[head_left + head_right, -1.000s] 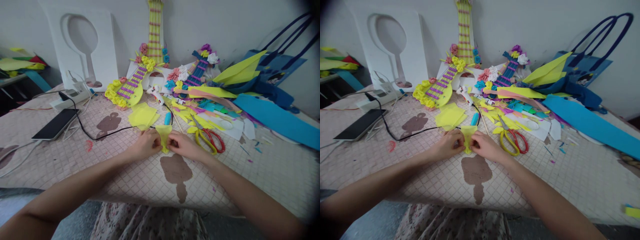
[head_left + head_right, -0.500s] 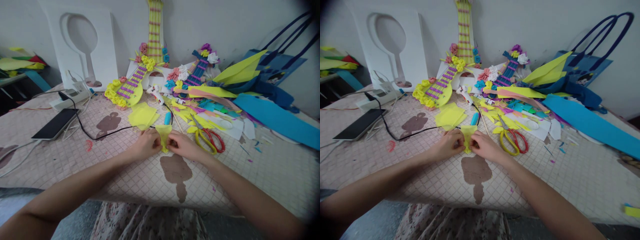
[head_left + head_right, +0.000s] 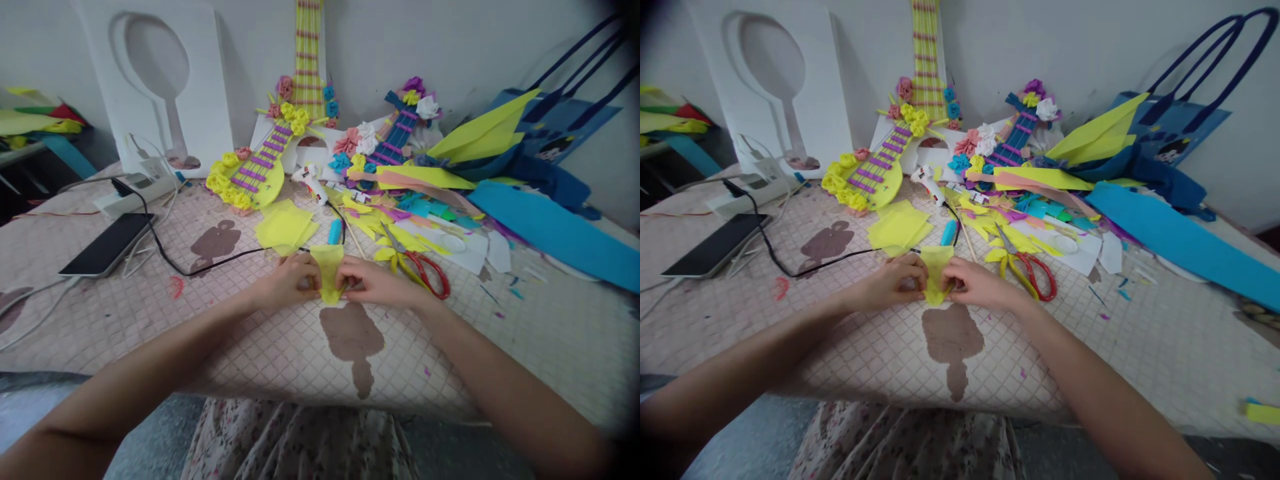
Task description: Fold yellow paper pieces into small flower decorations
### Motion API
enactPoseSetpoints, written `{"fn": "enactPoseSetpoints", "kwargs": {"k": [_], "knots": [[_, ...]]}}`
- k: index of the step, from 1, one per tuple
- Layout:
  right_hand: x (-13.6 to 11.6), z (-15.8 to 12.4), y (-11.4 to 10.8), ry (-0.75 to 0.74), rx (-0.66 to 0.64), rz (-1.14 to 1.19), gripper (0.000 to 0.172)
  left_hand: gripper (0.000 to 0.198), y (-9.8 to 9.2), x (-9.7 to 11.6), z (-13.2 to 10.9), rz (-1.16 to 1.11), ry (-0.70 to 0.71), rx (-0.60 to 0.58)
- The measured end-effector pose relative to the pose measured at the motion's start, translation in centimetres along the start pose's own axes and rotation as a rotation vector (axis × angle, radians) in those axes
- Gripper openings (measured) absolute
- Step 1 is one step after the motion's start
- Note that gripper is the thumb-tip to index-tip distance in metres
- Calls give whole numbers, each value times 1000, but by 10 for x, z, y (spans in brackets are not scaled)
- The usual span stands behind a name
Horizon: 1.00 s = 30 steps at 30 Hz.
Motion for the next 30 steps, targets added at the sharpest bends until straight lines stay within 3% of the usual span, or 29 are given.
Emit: {"fn": "enactPoseSetpoints", "kwargs": {"k": [3, 9, 18, 30], "knots": [[-1, -2, -3, 3, -62, 39, 8, 6, -1, -2, 0, -20, 9, -31], [-2, -2, -6, -7, -64, 14, 5, 5, -2, -4, 1, -33, 18, -23], [4, 5, -1, 17, 148, -34, 6, 8, 1, -4, 2, 38, -36, 44], [1, 4, 1, 78, 182, -101, 11, 11, 7, -1, 3, 91, -88, 93]]}}
Point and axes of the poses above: each hand's wrist, its own z-axis towards the middle knuckle, its own y-axis out of the palm, x = y × z, the point moved 7 cm from there along z, towards the middle knuckle, and after that the axes turned 1 degree about -z, right-handed, at the moved point
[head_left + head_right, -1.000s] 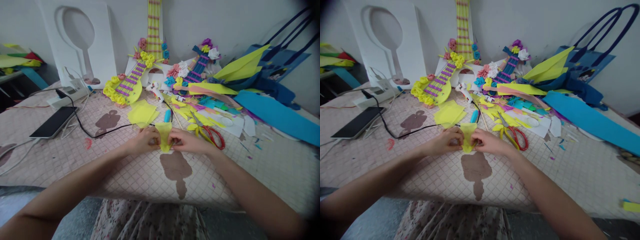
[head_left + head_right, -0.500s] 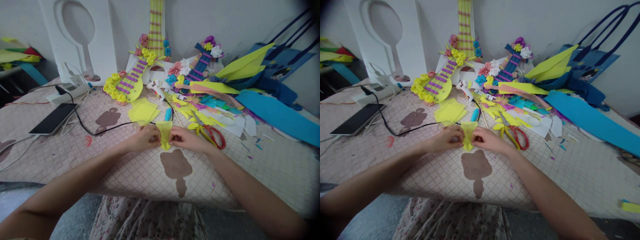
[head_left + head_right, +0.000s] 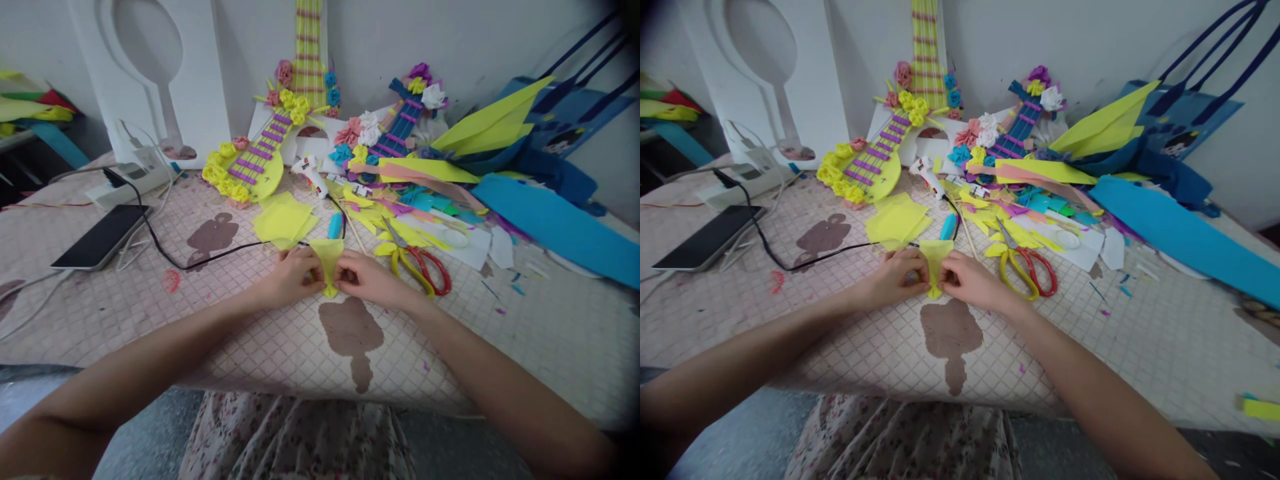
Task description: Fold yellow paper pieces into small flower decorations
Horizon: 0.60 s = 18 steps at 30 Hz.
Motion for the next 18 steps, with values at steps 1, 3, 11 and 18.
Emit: {"fn": "enactPoseSetpoints", "kwargs": {"k": [1, 3, 11, 18], "knots": [[0, 0, 0, 1, 0, -1, 10, 11, 0, 0, 0, 0, -3, 4], [0, 0, 0, -1, 0, -1, 10, 10, 0, 0, 1, -3, -9, 12], [1, 0, -2, -2, -17, -11, 10, 7, -5, -2, 2, -68, 25, -29], [-1, 0, -2, 1, -12, -16, 9, 5, -4, 0, 2, -30, -18, 0]]}}
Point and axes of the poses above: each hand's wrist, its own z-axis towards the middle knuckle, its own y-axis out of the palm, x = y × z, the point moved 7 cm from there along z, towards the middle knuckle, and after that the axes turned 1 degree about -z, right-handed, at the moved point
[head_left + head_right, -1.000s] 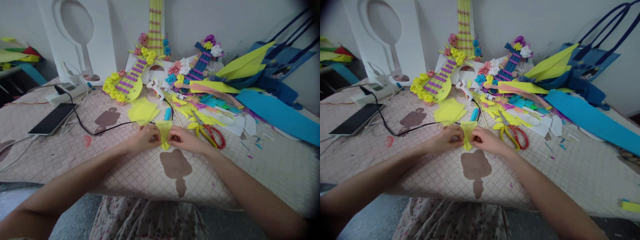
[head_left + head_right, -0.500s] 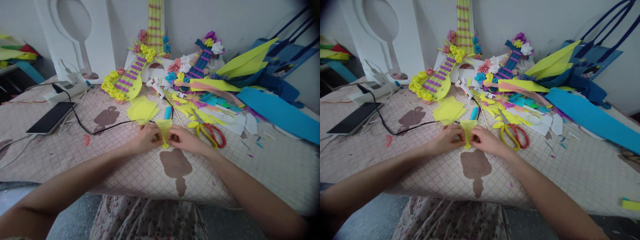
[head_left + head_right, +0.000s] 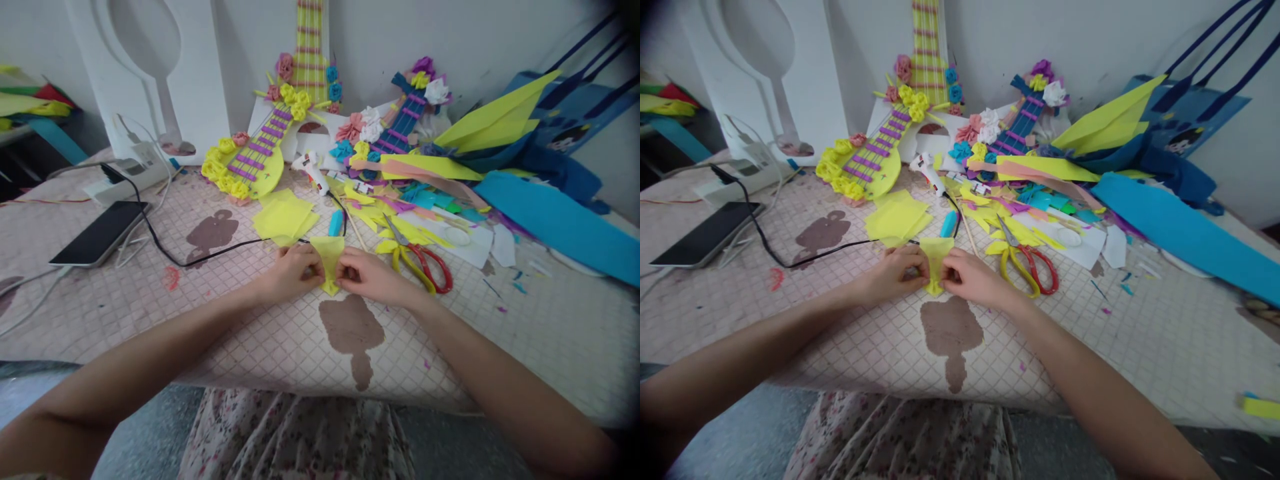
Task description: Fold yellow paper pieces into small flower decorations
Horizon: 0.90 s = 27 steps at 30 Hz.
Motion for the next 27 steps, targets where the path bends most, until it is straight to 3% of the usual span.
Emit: {"fn": "enactPoseSetpoints", "kwargs": {"k": [27], "knots": [[-4, -3, 0, 7, 40, -66, 9, 3, 2, 2, -1, 52, -31, 42]]}}
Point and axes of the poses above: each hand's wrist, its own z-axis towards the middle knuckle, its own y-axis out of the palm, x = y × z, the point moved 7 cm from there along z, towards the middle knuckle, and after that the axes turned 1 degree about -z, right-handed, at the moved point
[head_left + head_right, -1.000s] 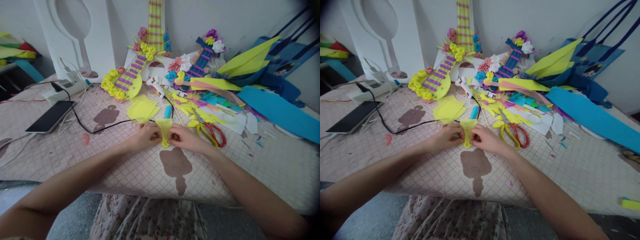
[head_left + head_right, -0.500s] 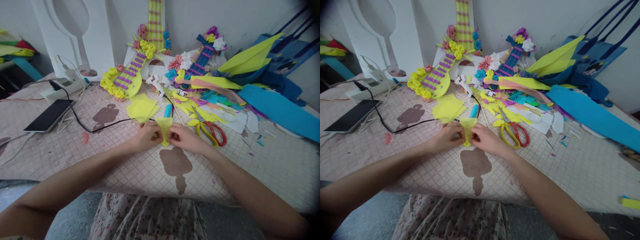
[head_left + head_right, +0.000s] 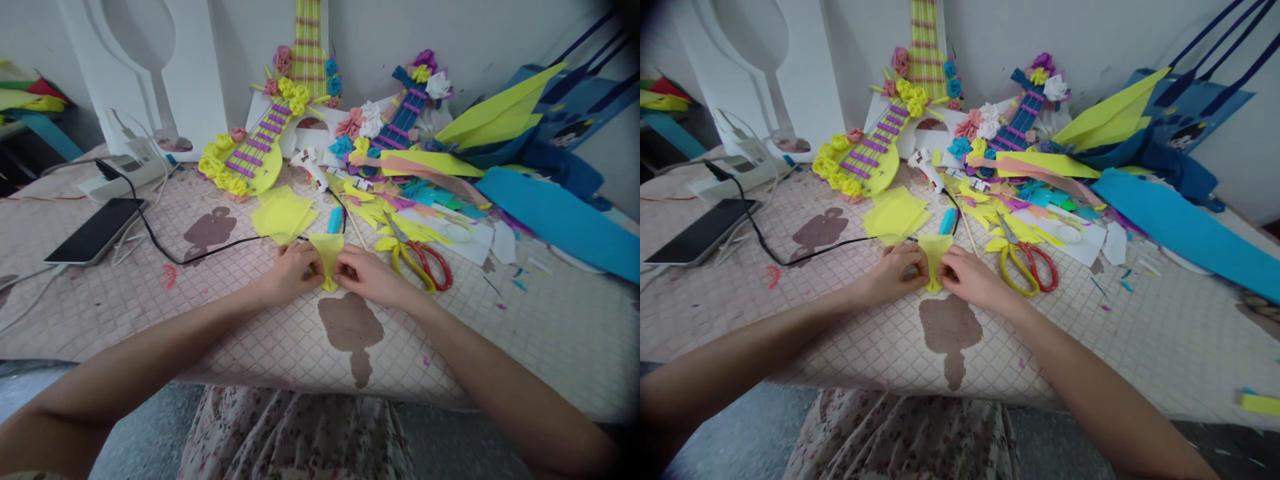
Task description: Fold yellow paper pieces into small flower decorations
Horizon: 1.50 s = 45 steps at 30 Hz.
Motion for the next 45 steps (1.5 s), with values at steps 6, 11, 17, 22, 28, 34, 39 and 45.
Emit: {"fn": "enactPoseSetpoints", "kwargs": {"k": [6, 11, 17, 22, 28, 34, 39, 45], "knots": [[0, 0, 2, 3, -13, 2, 10, 4, 0, 1, -1, 17, -4, -1], [0, 0, 2, -5, -12, 2, 9, 5, 0, 1, -1, 19, 0, 5], [0, 0, 3, -4, -8, -7, 9, 5, 1, 1, -1, 38, 5, 16], [-1, 0, 3, -10, -1, -8, 10, 4, 2, 2, -2, 44, 7, 21], [0, 0, 3, -13, 1, -3, 10, 4, 2, 1, -2, 46, -1, 29], [0, 0, 4, -17, 0, -23, 9, 3, 2, 0, -3, 16, 13, 49], [0, 0, 4, -13, -3, -23, 9, 2, 2, 0, -3, 19, 27, 50], [0, 0, 4, -16, 1, -24, 10, 1, 2, 0, -3, 23, 15, 48]]}}
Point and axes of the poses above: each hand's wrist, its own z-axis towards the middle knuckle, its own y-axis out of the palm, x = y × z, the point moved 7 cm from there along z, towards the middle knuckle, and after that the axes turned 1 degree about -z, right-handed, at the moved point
